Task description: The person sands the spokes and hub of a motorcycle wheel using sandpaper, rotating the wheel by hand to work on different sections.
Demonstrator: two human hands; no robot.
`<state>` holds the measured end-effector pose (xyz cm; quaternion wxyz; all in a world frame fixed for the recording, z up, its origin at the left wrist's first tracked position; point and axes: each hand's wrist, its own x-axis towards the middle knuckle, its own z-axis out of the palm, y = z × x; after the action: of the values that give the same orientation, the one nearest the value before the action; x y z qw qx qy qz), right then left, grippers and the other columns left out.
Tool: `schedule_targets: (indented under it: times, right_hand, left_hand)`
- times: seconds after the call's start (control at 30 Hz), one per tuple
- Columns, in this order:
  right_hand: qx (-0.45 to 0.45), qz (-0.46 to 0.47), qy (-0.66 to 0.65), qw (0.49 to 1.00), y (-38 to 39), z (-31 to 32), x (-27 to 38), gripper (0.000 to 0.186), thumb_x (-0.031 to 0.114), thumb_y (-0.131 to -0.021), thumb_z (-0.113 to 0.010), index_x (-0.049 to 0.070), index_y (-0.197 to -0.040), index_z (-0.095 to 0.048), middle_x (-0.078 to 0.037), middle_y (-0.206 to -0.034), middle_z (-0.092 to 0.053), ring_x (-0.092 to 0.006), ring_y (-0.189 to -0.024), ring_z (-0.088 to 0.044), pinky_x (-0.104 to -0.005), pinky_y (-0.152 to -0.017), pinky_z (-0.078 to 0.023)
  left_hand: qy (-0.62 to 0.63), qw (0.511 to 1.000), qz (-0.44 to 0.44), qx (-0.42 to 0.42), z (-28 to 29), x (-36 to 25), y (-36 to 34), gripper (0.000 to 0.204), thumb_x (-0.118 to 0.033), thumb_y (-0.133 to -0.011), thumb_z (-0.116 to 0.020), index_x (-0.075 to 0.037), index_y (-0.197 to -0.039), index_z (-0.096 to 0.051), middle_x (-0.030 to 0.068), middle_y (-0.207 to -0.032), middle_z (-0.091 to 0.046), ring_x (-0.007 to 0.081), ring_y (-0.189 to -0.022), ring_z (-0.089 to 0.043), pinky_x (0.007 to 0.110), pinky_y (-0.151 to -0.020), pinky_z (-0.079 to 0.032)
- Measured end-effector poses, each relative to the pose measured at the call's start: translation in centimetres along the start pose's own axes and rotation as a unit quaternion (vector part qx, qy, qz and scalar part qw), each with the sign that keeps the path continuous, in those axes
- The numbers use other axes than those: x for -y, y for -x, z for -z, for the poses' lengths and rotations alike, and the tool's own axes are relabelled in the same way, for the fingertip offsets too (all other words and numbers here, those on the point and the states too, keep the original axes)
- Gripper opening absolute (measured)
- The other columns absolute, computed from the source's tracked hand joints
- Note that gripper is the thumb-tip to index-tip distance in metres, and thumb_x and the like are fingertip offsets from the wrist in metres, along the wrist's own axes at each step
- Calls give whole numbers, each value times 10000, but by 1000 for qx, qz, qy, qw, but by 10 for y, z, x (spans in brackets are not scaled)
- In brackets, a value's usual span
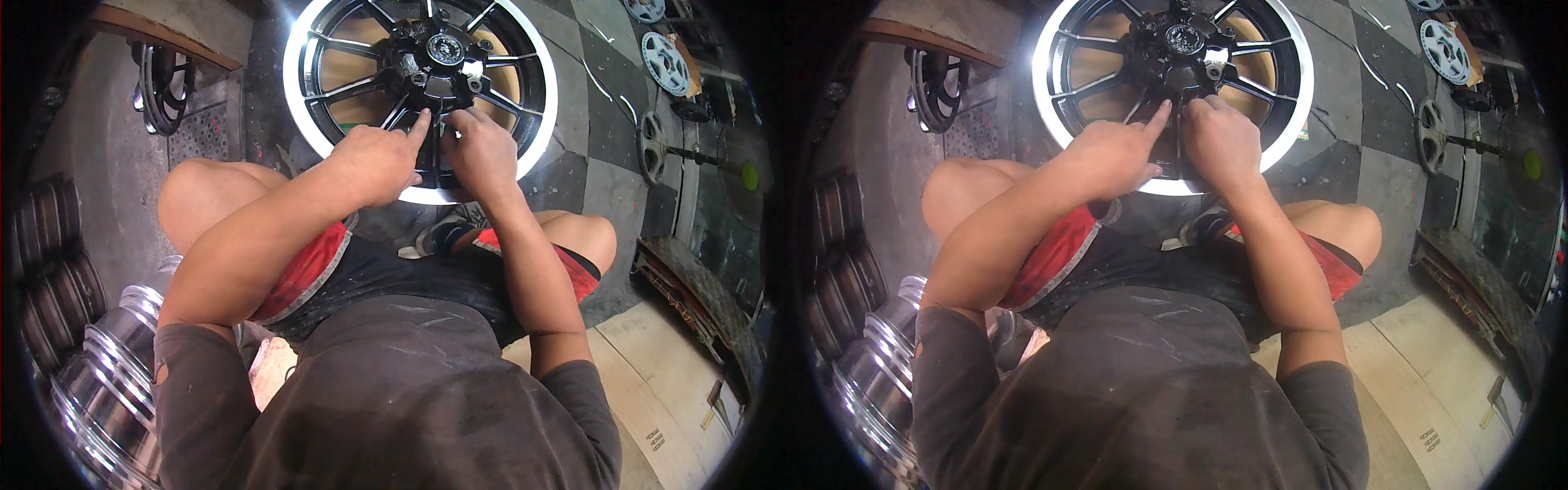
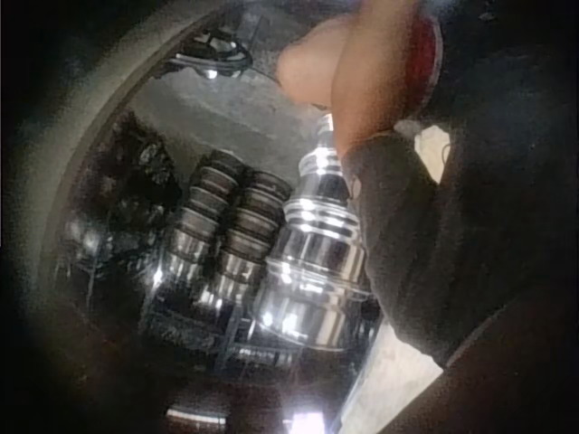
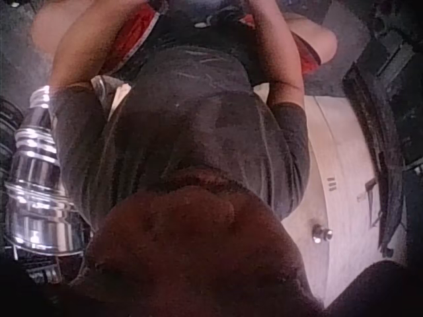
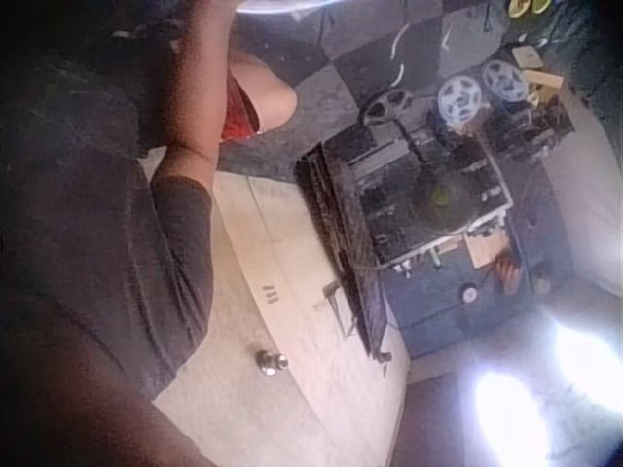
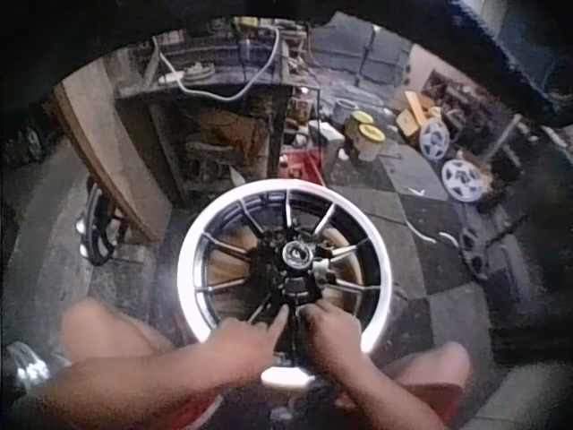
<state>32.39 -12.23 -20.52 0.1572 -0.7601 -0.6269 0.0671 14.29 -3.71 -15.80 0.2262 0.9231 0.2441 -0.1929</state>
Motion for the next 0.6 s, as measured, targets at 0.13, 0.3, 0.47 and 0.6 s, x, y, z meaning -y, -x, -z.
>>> schedule_targets:
  times: [0.13, 0.3, 0.47, 0.6]
  right_hand:
    - [-43, -2, -24, 999, -3, 4, 0, 124, 143, -874, -750, 109, -989, -784, -109, -965, -758, -361, -864, -753, -474, -762, -602]
    - [-73, 20, -30, 997, -4, 2, -2, 130, 120, -859, -764, 105, -987, -783, -106, -959, -752, -354, -860, -751, -459, -751, -600]
    - [-59, 9, -46, 997, -4, -1, -4, 120, 141, -864, -769, 111, -980, -776, -98, -965, -743, -353, -864, -745, -473, -751, -593]
    - [-17, -9, -27, 999, -2, -1, -3, 125, 150, -861, -772, 112, -980, -773, -96, -962, -742, -361, -859, -744, -486, -759, -590]
  left_hand:
    - [-5, 1000, 10, -10, 10, -5, 3, 940, -424, -1034, -701, 28, -1704, -222, 203, -1143, -764, 380, -1037, -758, 490, -927, -592]
    - [-1, 1000, 10, -7, 11, -3, 1, 947, -426, -1031, -702, 29, -1706, -217, 211, -1167, -758, 382, -1058, -753, 491, -934, -588]
    - [-2, 1000, 5, -13, 7, -2, 0, 946, -429, -1030, -702, 31, -1703, -222, 213, -1171, -757, 383, -1060, -753, 488, -929, -591]
    - [-2, 1000, 6, -5, 2, -1, 0, 943, -439, -1029, -701, 35, -1697, -236, 212, -1152, -762, 380, -1054, -756, 486, -928, -595]
